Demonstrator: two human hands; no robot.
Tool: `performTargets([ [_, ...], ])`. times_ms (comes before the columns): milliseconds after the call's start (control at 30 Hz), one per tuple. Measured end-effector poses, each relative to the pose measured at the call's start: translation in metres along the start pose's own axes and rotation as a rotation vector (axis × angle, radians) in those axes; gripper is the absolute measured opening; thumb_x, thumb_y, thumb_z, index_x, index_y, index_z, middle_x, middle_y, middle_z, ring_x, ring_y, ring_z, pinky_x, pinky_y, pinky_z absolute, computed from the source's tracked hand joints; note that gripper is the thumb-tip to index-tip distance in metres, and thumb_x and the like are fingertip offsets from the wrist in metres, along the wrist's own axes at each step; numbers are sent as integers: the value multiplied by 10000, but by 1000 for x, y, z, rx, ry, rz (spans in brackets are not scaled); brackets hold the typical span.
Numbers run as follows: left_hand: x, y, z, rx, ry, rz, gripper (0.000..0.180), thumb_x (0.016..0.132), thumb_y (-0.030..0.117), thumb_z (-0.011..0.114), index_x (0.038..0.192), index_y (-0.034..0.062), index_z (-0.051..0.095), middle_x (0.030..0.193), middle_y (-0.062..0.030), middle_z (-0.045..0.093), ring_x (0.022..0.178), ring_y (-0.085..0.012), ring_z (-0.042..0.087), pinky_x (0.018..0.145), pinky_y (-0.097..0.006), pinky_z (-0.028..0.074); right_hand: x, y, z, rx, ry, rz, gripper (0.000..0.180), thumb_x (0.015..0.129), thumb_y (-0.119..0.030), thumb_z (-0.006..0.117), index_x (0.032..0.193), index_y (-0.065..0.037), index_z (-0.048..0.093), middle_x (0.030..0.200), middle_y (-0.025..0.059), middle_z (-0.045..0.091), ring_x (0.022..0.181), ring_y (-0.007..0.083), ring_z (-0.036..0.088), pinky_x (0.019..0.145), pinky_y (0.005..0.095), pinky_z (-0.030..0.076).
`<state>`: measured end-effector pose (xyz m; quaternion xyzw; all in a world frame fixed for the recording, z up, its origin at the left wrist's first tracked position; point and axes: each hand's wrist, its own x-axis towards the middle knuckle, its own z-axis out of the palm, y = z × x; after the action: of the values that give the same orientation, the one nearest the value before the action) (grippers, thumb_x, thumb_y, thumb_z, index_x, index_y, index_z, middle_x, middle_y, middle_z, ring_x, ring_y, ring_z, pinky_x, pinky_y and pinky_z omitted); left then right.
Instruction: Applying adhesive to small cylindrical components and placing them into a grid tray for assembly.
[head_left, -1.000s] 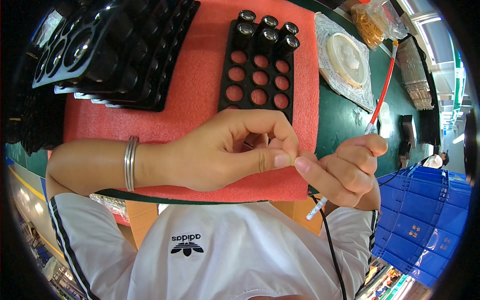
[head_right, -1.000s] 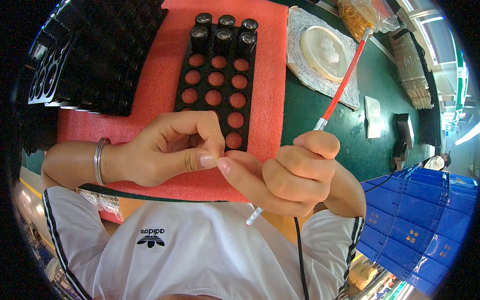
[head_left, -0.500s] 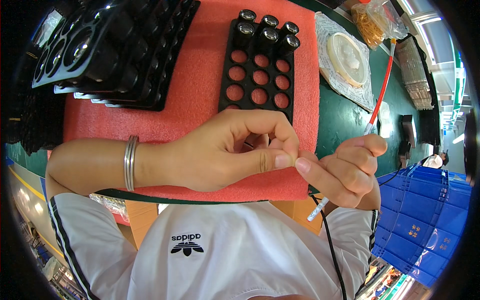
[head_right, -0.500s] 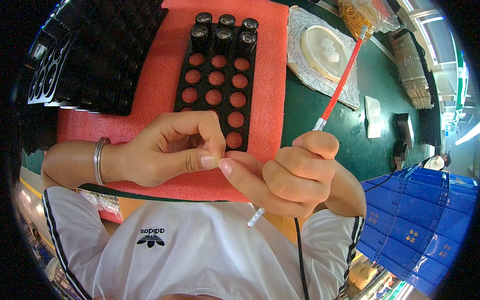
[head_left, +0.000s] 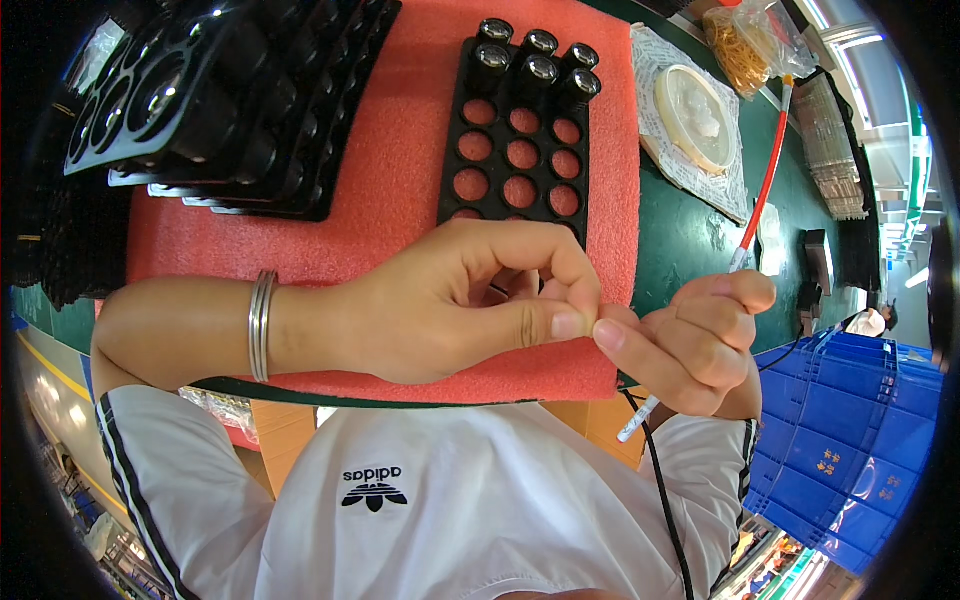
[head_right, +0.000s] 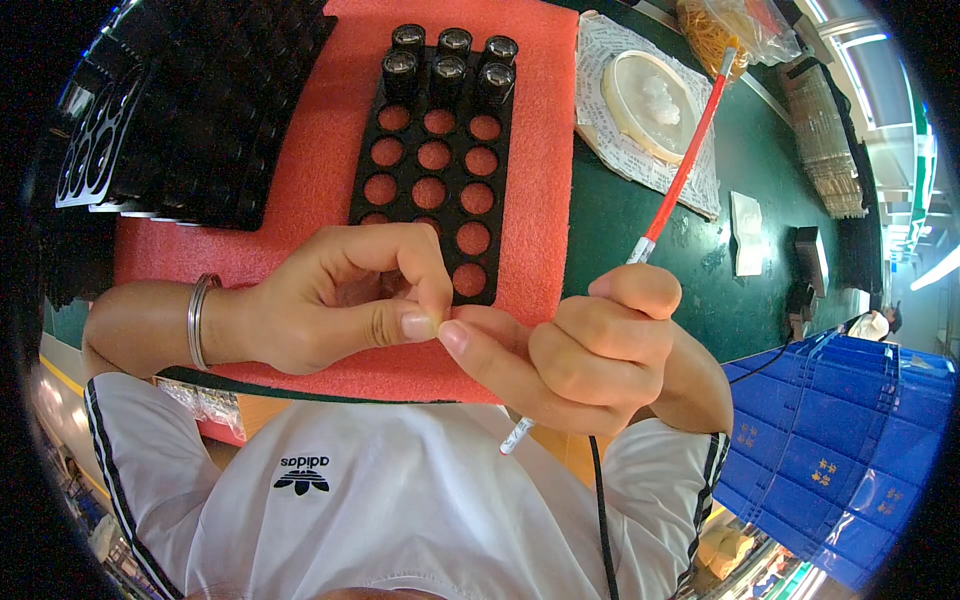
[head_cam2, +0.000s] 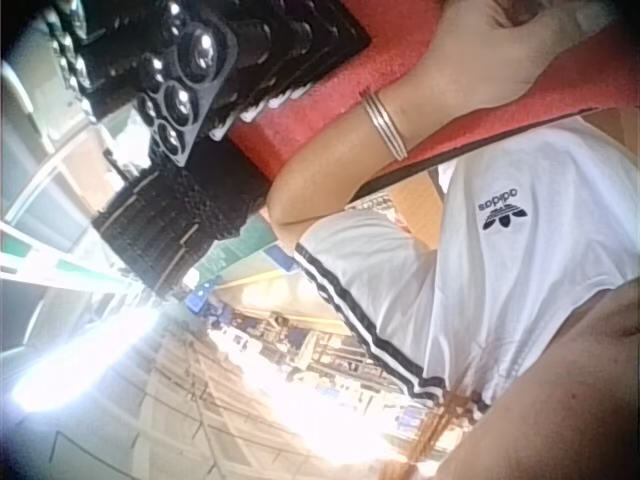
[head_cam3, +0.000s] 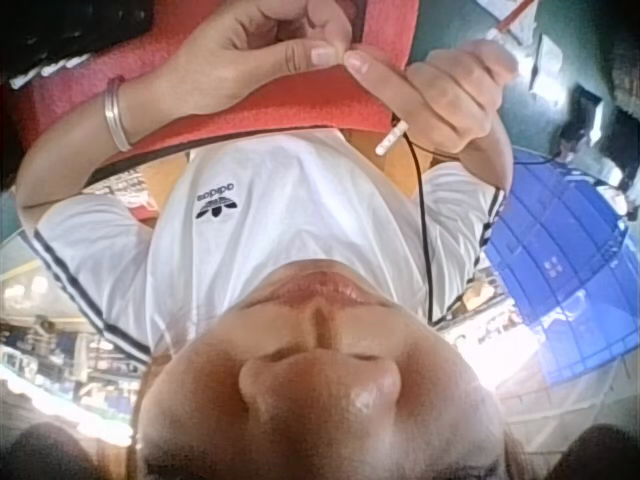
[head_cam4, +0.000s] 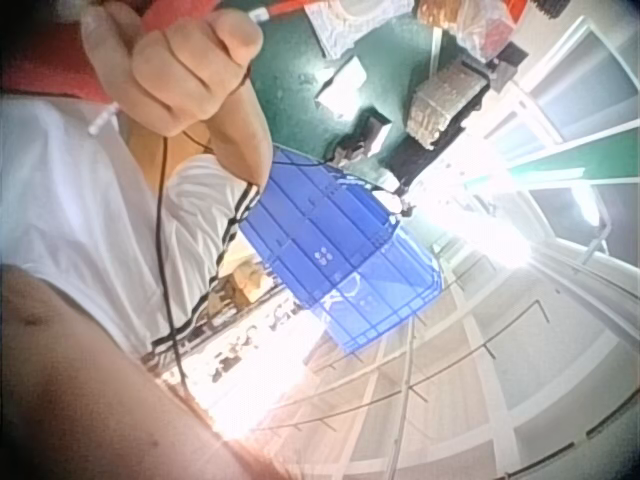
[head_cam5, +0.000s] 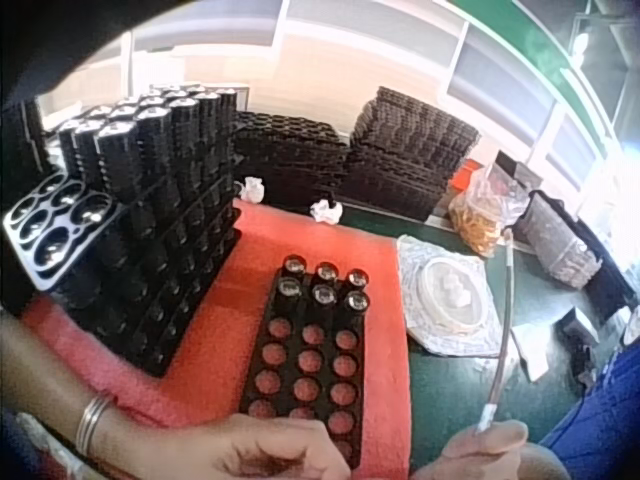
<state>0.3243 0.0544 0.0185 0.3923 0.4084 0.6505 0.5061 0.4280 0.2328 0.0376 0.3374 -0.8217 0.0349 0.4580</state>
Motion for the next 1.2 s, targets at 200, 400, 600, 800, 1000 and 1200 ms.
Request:
performTargets([
  [200, 0, -1, 0, -3, 0, 0, 44, 828, 49, 524, 807, 24, 494, 781, -13, 467, 733, -86, 435, 682, -220, 362, 0, 1, 0, 8, -3, -3, 286, 542, -227, 693, 824, -185, 671, 601, -81, 333, 600, 69, 346, 568, 251, 245],
  [400, 0, -1, 0, 11, 5, 4, 43, 827, 51, 526, 809, 25, 497, 784, -14, 471, 735, -88, 438, 689, -221, 362, 1, 1, -1, 24, -16, 3, 294, 535, -223, 691, 825, -178, 670, 599, -80, 334, 582, 72, 344, 547, 245, 240],
  [600, 1, -2, 0, -1, 1, 2, 37, 828, 51, 525, 812, 26, 503, 787, -16, 475, 743, -91, 443, 697, -223, 363, 1, 1, 0, 37, -16, 8, 307, 521, -223, 693, 823, -178, 671, 595, -78, 335, 577, 73, 342, 544, 246, 240],
  [800, 1, -1, 0, -20, 0, -9, 32, 828, 53, 525, 816, 27, 514, 789, -15, 473, 744, -91, 444, 697, -225, 362, 0, 1, 0, 15, 9, 14, 285, 540, -232, 690, 820, -183, 671, 597, -79, 334, 588, 72, 344, 560, 252, 242],
  [1000, 0, 2, 0, -32, -10, -66, 35, 830, 56, 525, 822, 27, 507, 796, -9, 462, 747, -81, 431, 696, -223, 358, -1, 1, 3, -15, 21, -3, 271, 557, -234, 685, 826, -207, 676, 595, -75, 310, 591, 70, 335, 561, 255, 232],
  [1200, 1, 1, -1, -43, -26, -68, 44, 839, 67, 517, 827, 28, 499, 801, -2, 457, 744, -74, 424, 695, -217, 358, 1, 5, -3, 36, -79, -45, 259, 574, -141, 677, 830, -127, 643, 632, -66, 374, 587, 86, 347, 577, 268, 222],
])
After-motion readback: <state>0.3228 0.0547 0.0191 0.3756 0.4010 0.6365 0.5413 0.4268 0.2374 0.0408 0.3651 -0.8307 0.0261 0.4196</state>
